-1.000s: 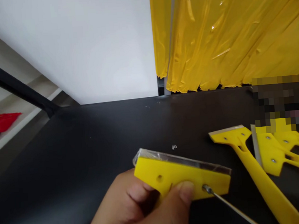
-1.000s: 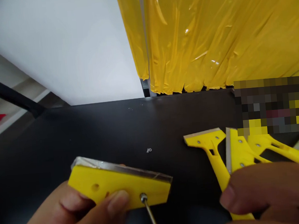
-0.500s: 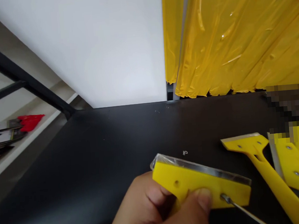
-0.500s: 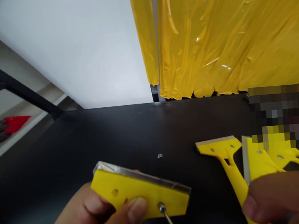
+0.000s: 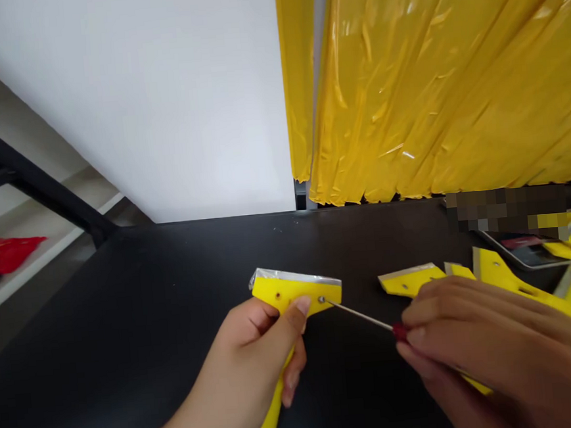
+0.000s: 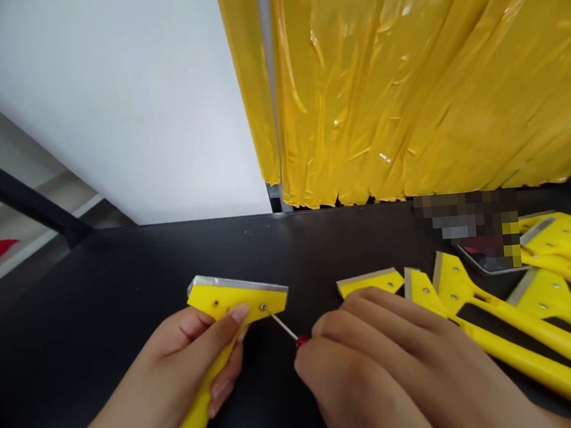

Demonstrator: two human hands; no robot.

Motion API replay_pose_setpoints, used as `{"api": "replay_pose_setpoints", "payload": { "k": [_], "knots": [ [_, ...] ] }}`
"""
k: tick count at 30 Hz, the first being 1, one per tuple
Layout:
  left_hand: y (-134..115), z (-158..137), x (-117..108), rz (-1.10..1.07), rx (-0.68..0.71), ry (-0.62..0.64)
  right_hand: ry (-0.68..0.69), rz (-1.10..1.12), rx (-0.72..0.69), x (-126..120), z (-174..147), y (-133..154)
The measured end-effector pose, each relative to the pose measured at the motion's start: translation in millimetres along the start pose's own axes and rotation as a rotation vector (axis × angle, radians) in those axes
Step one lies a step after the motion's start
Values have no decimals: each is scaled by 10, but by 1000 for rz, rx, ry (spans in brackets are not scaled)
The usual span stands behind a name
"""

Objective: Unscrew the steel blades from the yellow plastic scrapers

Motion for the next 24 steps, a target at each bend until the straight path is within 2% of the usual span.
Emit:
{"api": "replay_pose_setpoints", "payload": {
  "k": [5, 10, 16, 24],
  "knots": [
    [-58, 5, -16, 108, 52, 0, -59, -5, -2, -23, -8, 82],
    [-34, 11, 3, 114, 57, -1, 0, 20, -94, -58, 5, 75],
    [-27, 26, 1, 122, 50, -9, -58, -93, -17, -24, -16, 81],
    [-6, 22, -16, 119, 48, -12, -78, -92, -79, -10, 144, 81]
  ]
}}
Point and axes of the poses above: each hand's wrist, its own z-axis towards the middle knuckle, its own x-axis out of the palm, y = z × x, the point moved 1 cm from there along z, towards the middle knuckle, and after that the axes turned 2 degrees about -y, right-handed, at the moved point
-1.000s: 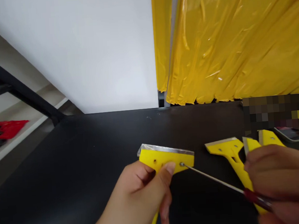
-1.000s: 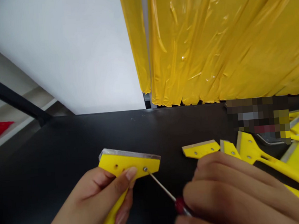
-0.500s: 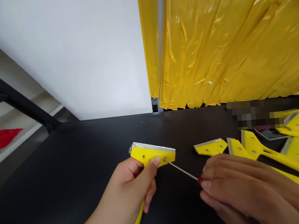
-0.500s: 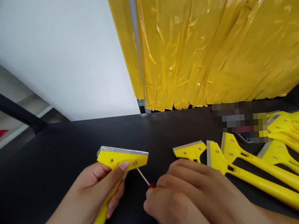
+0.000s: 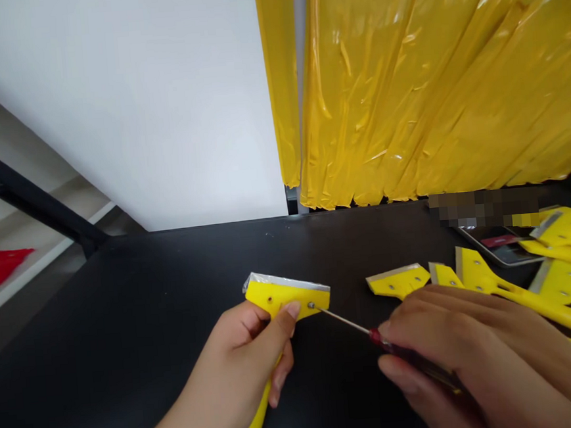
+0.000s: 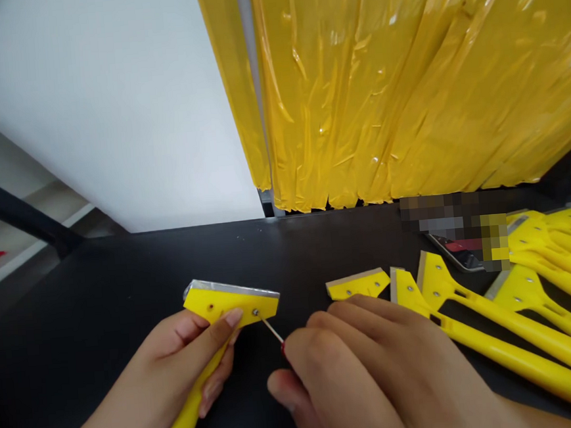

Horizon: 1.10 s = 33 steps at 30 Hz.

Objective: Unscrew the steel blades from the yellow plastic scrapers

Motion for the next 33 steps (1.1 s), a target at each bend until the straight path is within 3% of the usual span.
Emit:
{"api": "replay_pose_setpoints", "payload": {
  "k": [6, 17, 26, 33],
  "knots": [
    [-8, 24, 2, 32, -27, 35, 45, 3, 32, -3, -5, -15],
    [-11, 13, 11, 59, -22, 29, 12, -71, 34, -14, 47, -23],
    [-29, 19, 40, 70, -26, 9, 139, -80, 95, -50, 66, -25],
    [31, 34, 3, 114, -36, 32, 69, 3, 19, -54, 66, -38]
  ]
}}
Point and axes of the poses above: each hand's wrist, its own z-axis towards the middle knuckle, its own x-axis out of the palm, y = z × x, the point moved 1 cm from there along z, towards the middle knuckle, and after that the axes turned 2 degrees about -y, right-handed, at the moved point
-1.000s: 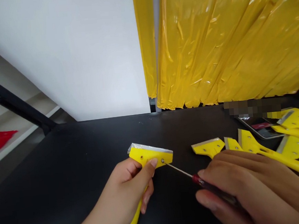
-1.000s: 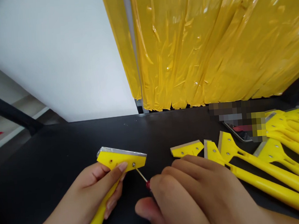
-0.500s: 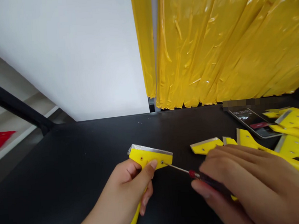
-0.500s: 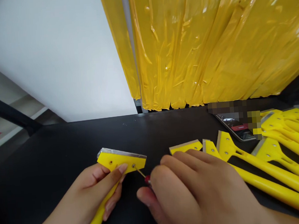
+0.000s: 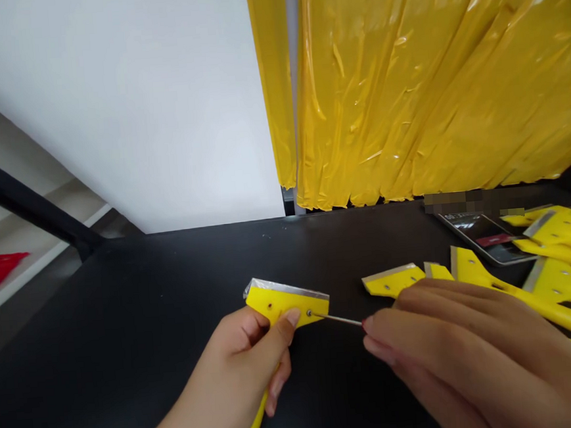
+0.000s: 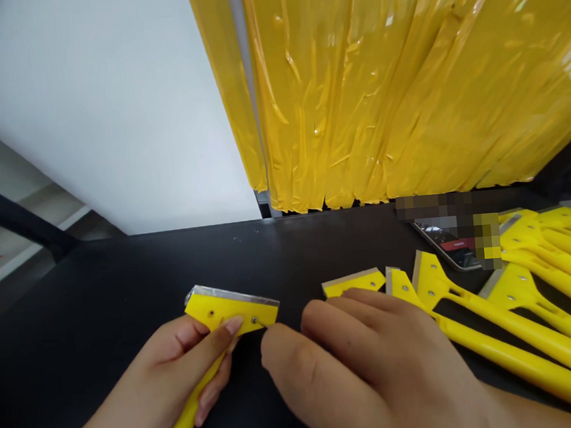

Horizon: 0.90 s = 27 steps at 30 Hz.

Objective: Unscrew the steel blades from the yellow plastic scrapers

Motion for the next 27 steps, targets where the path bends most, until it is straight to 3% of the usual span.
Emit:
{"api": "replay_pose_setpoints", "payload": {
  "k": [6, 11, 27],
  "knots": [
    [-14, 19, -11, -29, -8, -53, 20, -105, 11, 27, -45, 19],
    [-5, 19, -2, -35, 3, -39, 136, -134, 46, 20, -37, -5],
    [3, 75, -38, 8, 30, -58, 192, -209, 69, 87, -44, -19]
  ]
}}
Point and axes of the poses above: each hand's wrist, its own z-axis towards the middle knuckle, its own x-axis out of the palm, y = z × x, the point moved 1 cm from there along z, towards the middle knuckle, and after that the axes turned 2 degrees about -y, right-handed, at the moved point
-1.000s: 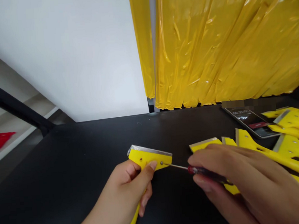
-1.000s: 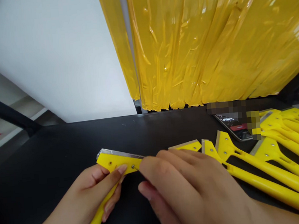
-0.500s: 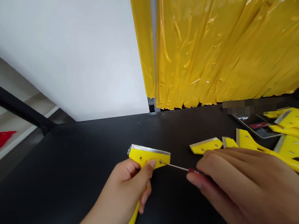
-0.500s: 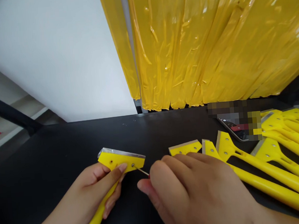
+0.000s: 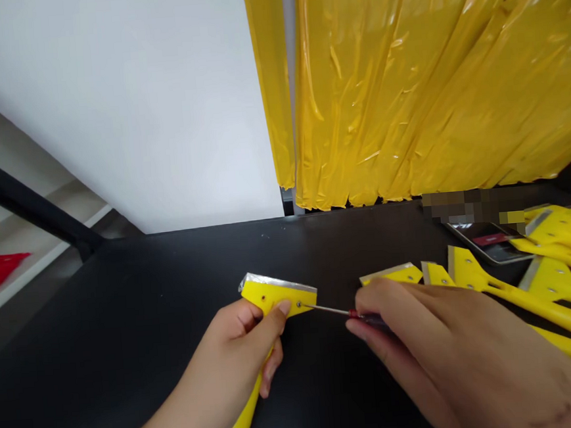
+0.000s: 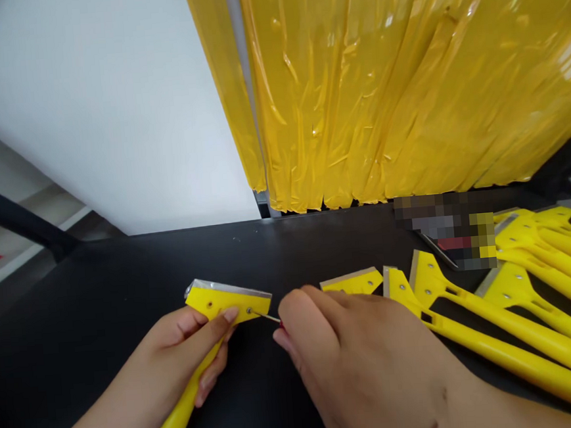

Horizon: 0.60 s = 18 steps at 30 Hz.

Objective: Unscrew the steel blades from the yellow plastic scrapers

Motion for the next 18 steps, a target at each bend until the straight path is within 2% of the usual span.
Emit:
{"api": "replay_pose_setpoints", "payload": {
  "k": [12, 18],
  "knots": [
    [35, 35, -18, 6, 3, 23, 24, 9, 37, 23, -28, -7],
    [-5, 27, -2, 21, 15, 17, 60, 15, 1, 0, -4, 7]
  ]
}}
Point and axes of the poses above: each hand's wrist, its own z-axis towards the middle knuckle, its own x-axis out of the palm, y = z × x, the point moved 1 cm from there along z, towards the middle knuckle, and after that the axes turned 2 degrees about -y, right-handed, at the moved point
